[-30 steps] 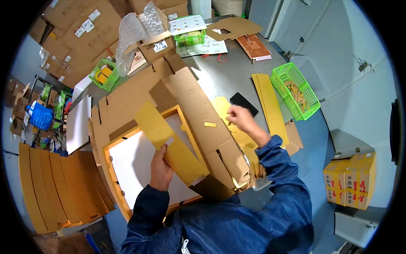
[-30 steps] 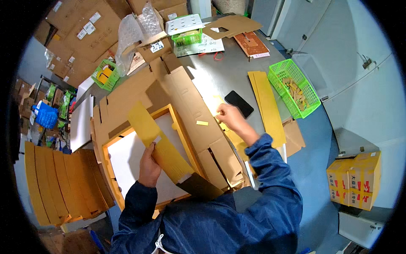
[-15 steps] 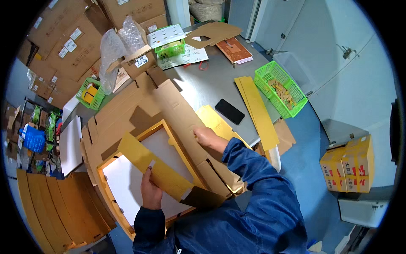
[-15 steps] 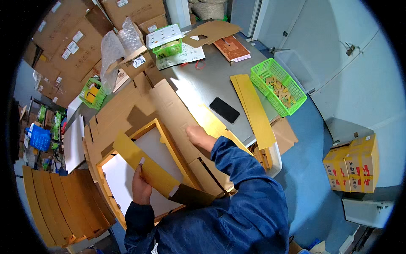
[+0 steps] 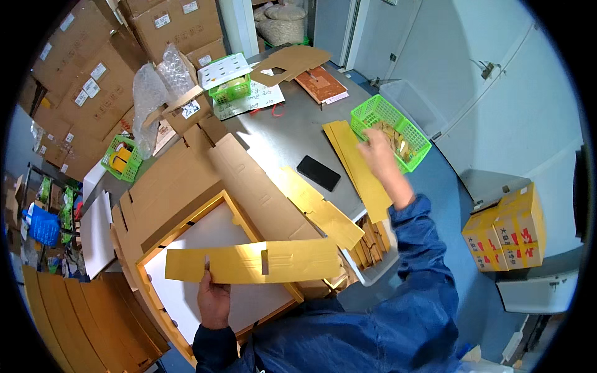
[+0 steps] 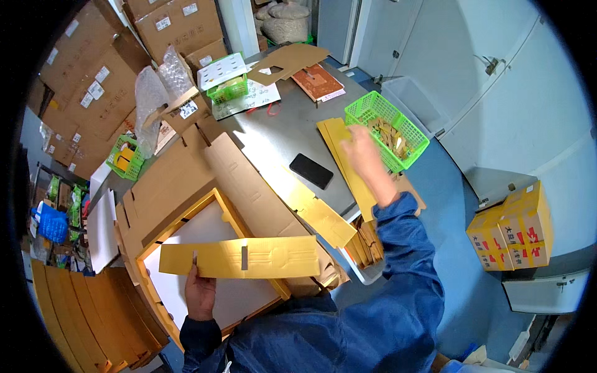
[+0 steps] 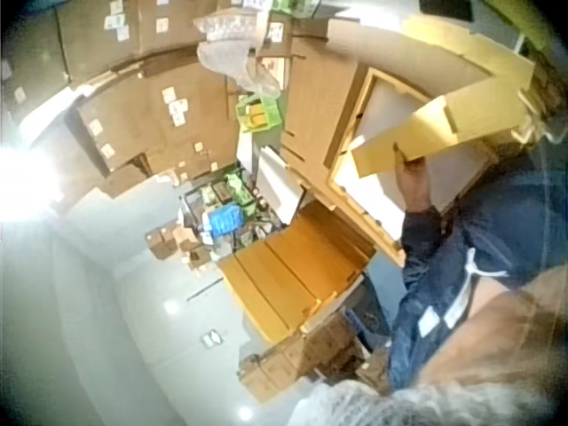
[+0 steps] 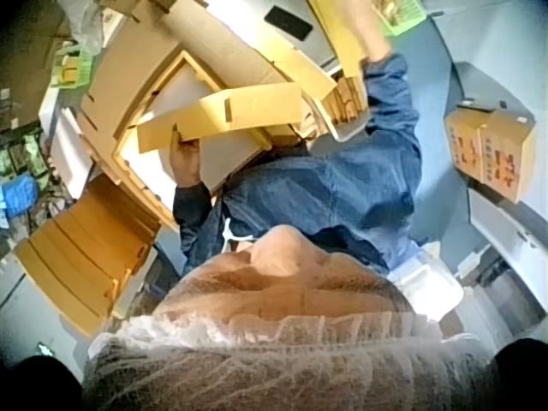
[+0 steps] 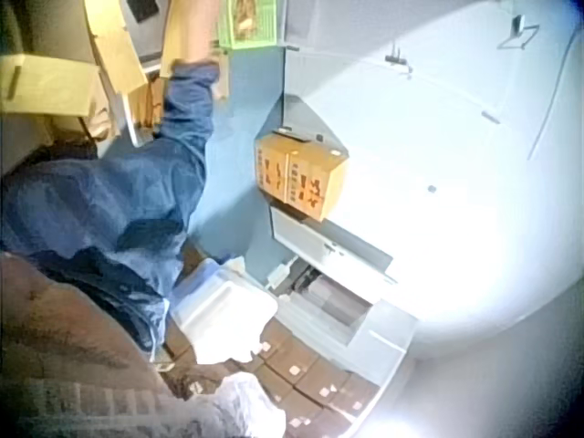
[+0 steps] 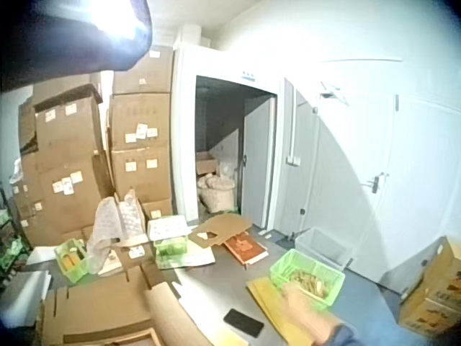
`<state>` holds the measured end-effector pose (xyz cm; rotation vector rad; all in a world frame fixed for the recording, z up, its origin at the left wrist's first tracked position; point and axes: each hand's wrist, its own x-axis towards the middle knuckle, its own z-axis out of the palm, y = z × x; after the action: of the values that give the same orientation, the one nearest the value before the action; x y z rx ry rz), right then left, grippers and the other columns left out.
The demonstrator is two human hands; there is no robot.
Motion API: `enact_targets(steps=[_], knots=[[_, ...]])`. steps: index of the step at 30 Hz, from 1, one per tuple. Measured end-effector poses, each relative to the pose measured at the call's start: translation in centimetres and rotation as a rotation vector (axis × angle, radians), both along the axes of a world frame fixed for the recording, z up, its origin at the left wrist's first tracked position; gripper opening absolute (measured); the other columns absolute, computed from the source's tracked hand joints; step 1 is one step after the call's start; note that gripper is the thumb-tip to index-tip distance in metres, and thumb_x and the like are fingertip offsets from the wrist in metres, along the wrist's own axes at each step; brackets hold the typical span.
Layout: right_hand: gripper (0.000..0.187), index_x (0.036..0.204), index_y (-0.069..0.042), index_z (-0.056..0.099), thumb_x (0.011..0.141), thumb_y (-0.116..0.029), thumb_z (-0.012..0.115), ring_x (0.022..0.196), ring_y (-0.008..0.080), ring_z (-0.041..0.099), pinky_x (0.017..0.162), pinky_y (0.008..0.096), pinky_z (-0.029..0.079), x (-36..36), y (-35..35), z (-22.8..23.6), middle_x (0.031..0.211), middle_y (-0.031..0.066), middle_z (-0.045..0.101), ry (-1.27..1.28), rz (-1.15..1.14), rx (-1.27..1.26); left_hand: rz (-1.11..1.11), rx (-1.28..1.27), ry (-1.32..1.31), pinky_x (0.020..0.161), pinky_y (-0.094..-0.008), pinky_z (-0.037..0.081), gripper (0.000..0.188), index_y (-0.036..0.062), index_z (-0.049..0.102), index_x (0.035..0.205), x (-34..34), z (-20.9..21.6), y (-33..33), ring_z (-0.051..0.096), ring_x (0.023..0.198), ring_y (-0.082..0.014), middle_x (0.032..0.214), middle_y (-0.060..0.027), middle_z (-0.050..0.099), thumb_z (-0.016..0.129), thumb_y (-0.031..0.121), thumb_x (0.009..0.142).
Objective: The person assembles a cardboard box by first inserting yellow plastic dividers into a white foam base to create a grid. They then fold the cardboard flaps around the base and secure the sides to form a box structure.
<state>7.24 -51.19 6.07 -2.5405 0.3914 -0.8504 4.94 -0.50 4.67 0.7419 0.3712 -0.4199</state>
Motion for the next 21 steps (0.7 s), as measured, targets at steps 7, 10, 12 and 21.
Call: enact_targets(steps=[7, 10, 12, 21], knots=[[0.073, 0.128, 0.008, 0.037, 0.075, -0.029, 0.07, 0.124, 0.04, 0.037, 0.104, 0.0428, 0.03, -3.7, 26.1, 3.4, 0.134, 0.0283, 0.036, 0.106, 0.977, 0.028, -0.084, 0.077, -0.134, 0.092, -0.041, 0.047, 0.039, 0.0053, 0.035, 0.134, -4.5, 3.0, -5.1, 0.053, 0.112, -0.025, 0.128, -0.0138, 0.048, 0.04, 0.019, 0.097], [0.088, 0.127, 0.009, 0.035, 0.063, -0.033, 0.079, 0.122, 0.0411, 0.039, 0.103, 0.0431, 0.032, -4.2, 30.4, 2.9, 0.133, 0.0298, 0.036, 0.238, 1.017, -0.027, -0.206, 0.124, -0.214, 0.093, -0.0388, 0.046, 0.04, 0.0038, 0.032, 0.135, -5.7, 2.6, -4.7, 0.05, 0.115, -0.0238, 0.132, -0.0132, 0.043, 0.036, 0.022, 0.099], [0.09, 0.128, 0.008, 0.035, 0.061, -0.032, 0.08, 0.122, 0.0417, 0.038, 0.102, 0.0431, 0.033, -4.6, 30.7, 4.2, 0.134, 0.0282, 0.037, 0.389, 0.982, 0.131, -0.194, -0.042, -0.204, 0.093, -0.0382, 0.046, 0.039, 0.002, 0.036, 0.132, -5.8, 2.6, -3.7, 0.053, 0.111, -0.0237, 0.126, -0.013, 0.049, 0.037, 0.022, 0.099], [0.095, 0.131, 0.009, 0.03, 0.065, -0.042, 0.077, 0.113, 0.039, 0.047, 0.096, 0.044, 0.038, -8.9, 38.0, 3.1, 0.121, 0.0267, 0.047, 0.367, 0.876, -0.077, -0.122, 0.308, -0.169, 0.086, -0.0365, 0.05, 0.032, 0.0019, 0.044, 0.125, -9.8, -0.3, 2.7, 0.058, 0.099, -0.0209, 0.114, -0.0096, 0.055, 0.042, 0.019, 0.098]])
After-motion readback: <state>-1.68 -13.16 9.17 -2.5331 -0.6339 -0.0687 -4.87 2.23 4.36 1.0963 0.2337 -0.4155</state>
